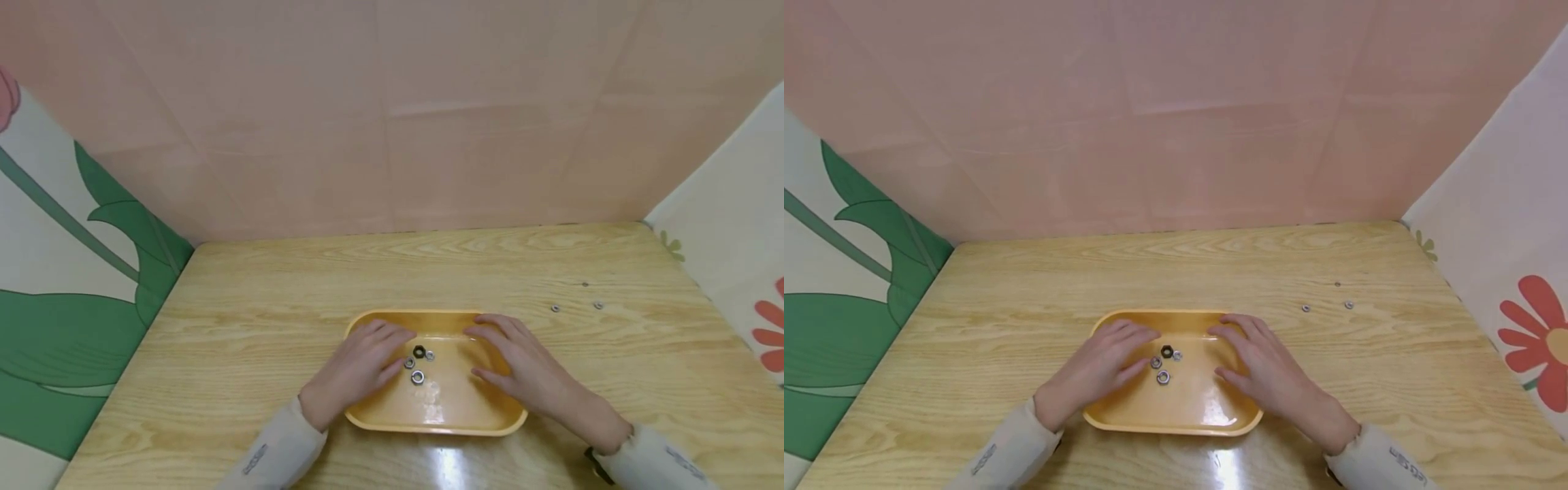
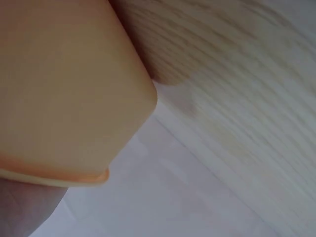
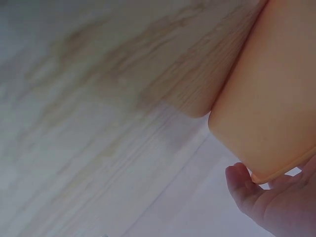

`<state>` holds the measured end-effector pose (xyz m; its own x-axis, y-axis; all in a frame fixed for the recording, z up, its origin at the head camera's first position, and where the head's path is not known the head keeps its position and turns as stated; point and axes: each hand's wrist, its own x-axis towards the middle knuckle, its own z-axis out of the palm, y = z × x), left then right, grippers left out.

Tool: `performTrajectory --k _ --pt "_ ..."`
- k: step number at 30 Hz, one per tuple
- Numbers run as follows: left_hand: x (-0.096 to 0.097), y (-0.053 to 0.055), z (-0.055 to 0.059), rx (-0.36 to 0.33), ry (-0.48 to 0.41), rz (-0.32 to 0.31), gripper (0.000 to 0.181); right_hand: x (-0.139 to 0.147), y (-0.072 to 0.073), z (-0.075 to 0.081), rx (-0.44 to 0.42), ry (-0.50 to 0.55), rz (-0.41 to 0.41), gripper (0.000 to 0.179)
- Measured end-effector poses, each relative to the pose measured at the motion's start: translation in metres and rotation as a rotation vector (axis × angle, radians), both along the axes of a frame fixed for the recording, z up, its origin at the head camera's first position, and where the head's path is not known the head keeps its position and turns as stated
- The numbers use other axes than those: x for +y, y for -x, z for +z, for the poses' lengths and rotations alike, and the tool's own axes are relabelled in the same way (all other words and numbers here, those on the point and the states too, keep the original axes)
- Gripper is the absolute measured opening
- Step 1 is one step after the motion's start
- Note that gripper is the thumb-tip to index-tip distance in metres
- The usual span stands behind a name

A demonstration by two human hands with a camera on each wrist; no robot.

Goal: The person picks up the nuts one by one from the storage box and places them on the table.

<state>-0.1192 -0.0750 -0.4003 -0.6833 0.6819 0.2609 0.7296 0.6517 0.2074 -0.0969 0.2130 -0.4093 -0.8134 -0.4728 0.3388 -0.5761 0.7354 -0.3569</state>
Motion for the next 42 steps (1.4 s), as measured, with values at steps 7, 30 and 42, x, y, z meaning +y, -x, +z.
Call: performTrajectory --k 7,30,42 --pt "0.004 -0.001 -0.008 -0.012 0.080 0.008 0.034 -0.001 0.001 -0.002 0.014 0.015 0.018 0.061" --pt "0.009 -0.002 -0.011 0.043 0.238 -0.038 0.017 -0.003 0.000 0.001 0.003 0.001 0.000 0.061" --pt "0.011 -0.003 -0.011 0.037 0.257 -0.009 0.010 -0.002 -0.001 0.000 0.015 0.000 -0.006 0.060"
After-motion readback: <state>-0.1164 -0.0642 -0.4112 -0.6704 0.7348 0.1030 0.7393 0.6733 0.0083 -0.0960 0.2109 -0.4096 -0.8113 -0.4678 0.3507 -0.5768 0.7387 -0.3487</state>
